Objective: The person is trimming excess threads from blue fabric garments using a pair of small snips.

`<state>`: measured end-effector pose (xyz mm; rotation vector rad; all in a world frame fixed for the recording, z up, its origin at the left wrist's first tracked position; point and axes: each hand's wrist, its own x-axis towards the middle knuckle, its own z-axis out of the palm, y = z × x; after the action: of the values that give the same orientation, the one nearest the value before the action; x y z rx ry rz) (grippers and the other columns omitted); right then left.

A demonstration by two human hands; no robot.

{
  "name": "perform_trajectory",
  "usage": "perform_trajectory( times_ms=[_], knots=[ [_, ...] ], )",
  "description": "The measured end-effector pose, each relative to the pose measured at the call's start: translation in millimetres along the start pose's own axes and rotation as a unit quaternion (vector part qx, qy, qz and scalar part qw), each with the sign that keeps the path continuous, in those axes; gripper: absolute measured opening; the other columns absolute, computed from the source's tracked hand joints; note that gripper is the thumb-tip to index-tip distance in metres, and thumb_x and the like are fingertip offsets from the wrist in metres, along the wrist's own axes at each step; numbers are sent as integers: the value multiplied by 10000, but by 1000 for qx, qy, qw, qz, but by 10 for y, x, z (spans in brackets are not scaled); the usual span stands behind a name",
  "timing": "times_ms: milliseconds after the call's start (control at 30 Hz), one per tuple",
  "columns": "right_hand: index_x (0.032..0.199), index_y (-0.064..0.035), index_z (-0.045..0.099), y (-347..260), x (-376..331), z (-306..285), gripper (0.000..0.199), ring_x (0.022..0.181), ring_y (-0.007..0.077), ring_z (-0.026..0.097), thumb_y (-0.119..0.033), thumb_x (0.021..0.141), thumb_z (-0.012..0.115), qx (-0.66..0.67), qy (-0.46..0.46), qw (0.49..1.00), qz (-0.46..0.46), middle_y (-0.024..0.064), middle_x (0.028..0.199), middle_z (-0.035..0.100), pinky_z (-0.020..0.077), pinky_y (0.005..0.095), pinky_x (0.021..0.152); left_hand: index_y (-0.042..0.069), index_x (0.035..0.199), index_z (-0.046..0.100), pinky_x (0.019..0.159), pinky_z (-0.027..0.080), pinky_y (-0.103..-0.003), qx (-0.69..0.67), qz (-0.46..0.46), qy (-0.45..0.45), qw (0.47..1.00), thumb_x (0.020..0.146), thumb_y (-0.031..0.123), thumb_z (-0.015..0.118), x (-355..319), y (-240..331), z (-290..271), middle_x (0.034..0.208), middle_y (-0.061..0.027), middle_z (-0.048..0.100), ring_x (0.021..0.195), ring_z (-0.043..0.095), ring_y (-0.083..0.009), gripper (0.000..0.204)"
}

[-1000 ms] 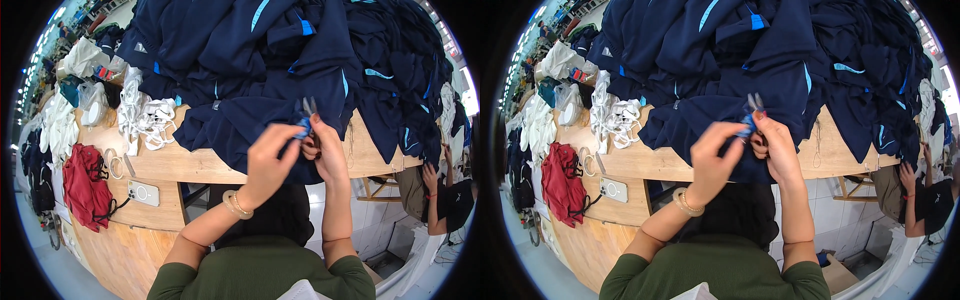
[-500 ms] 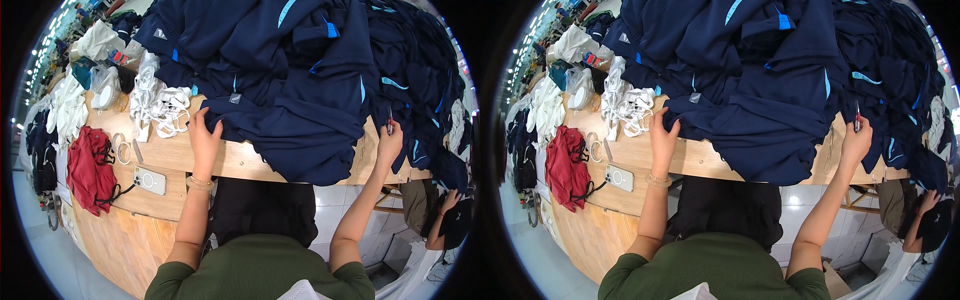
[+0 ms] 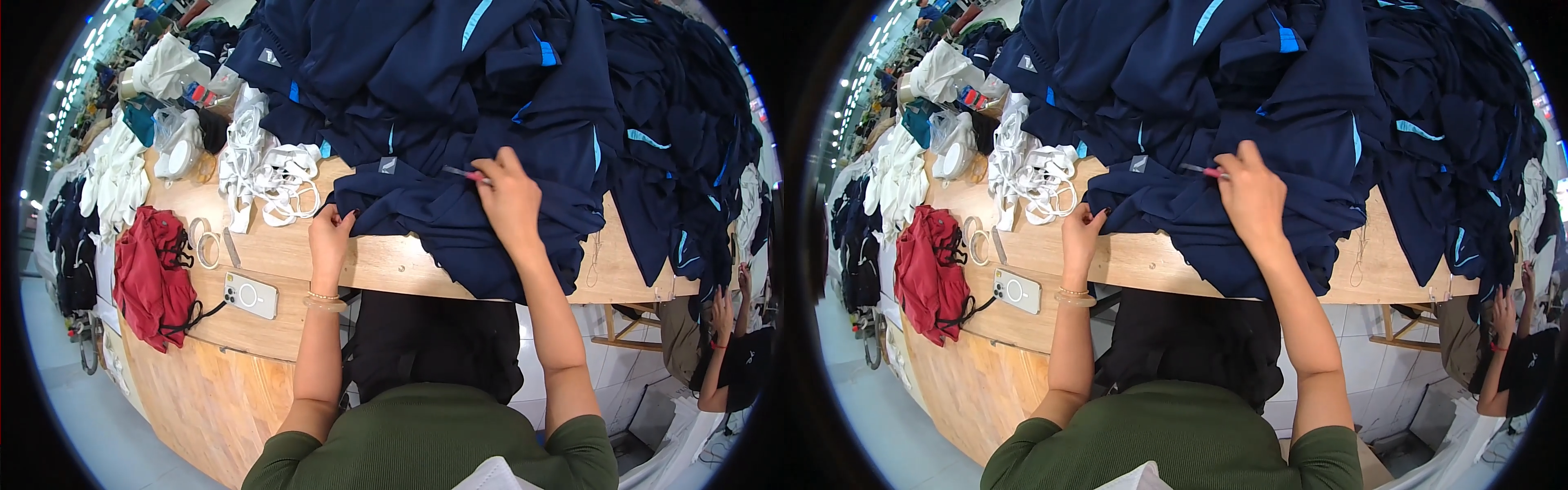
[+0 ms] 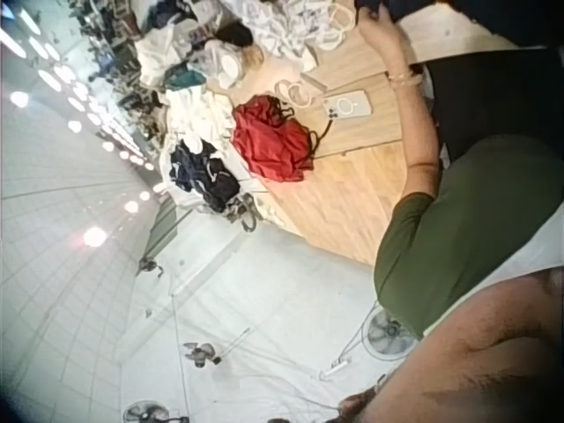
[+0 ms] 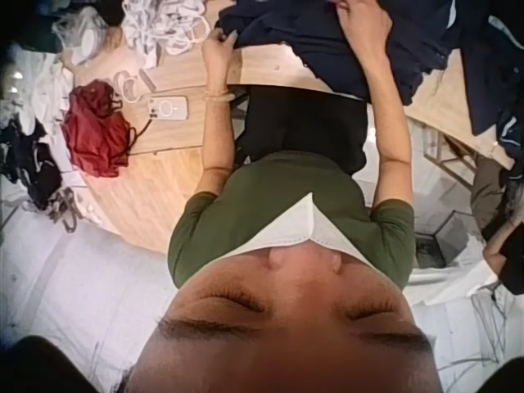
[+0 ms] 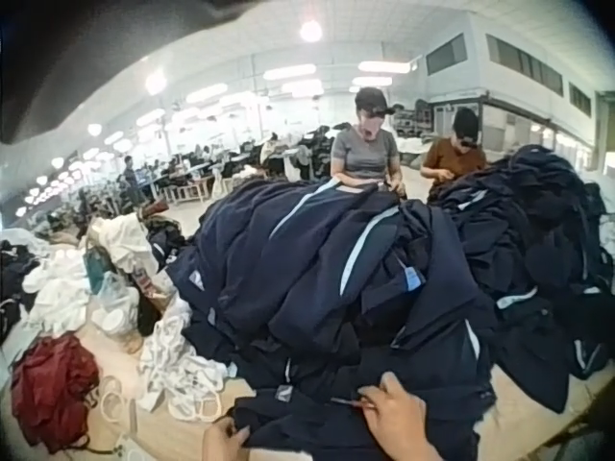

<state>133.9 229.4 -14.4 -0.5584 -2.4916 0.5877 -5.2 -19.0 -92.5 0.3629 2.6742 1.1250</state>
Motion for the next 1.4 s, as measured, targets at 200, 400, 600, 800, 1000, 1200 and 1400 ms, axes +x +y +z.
perform_trajectory(
  times_ms=[200,400,600,800,1000,1200,1400],
  knots=[
    [991,17,689,772,-52,-862,197,843,110,596,-137,877,643,454,212,810,305,44,985,667,449,237,772,44,823,611,564,353,-189,-406,3,24,914,916,108,645,111,162,-300,726,49,573,631,442,-24,119],
    [1110,13,628,1387,-367,-1303,229,974,182,633,-137,954,554,605,243,675,346,79,1051,668,504,311,884,41,1006,633,811,502,-249,-555,-53,-20,830,951,113,589,221,374,-623,878,-19,673,784,616,-96,100],
    [1131,10,614,1576,-420,-1306,238,991,193,633,-146,966,546,604,287,637,383,93,1082,665,504,328,920,49,1444,357,1088,358,-356,-657,25,-90,748,1000,166,469,472,487,-314,1453,-124,413,1359,387,-232,472],
    [1119,13,614,1828,-490,-1185,230,986,205,643,-145,963,552,617,274,621,398,105,1069,669,512,328,920,-2,1094,619,736,487,-228,-361,28,-67,930,970,217,574,165,434,74,954,-66,682,852,629,-110,255],
    [1092,-3,629,1886,-534,-1222,204,974,211,652,-142,963,556,644,242,611,391,110,1055,675,527,335,902,-7,865,659,573,456,-208,-248,-94,-184,946,929,339,639,-47,589,287,736,-16,613,667,563,-72,352],
    [1134,-23,627,1748,-578,-1451,221,988,208,649,-146,969,549,655,245,619,357,98,1092,675,519,339,913,7,1008,611,565,392,-180,-382,-36,-4,924,949,216,612,-70,735,26,832,5,608,656,483,-38,217],
    [1127,-50,626,1488,-699,-1863,201,967,210,657,-142,976,531,681,244,627,288,94,1088,675,528,355,893,12,963,610,591,469,-170,-434,77,24,897,978,148,566,-119,1393,-592,791,7,636,679,580,-28,144]
  ],
)
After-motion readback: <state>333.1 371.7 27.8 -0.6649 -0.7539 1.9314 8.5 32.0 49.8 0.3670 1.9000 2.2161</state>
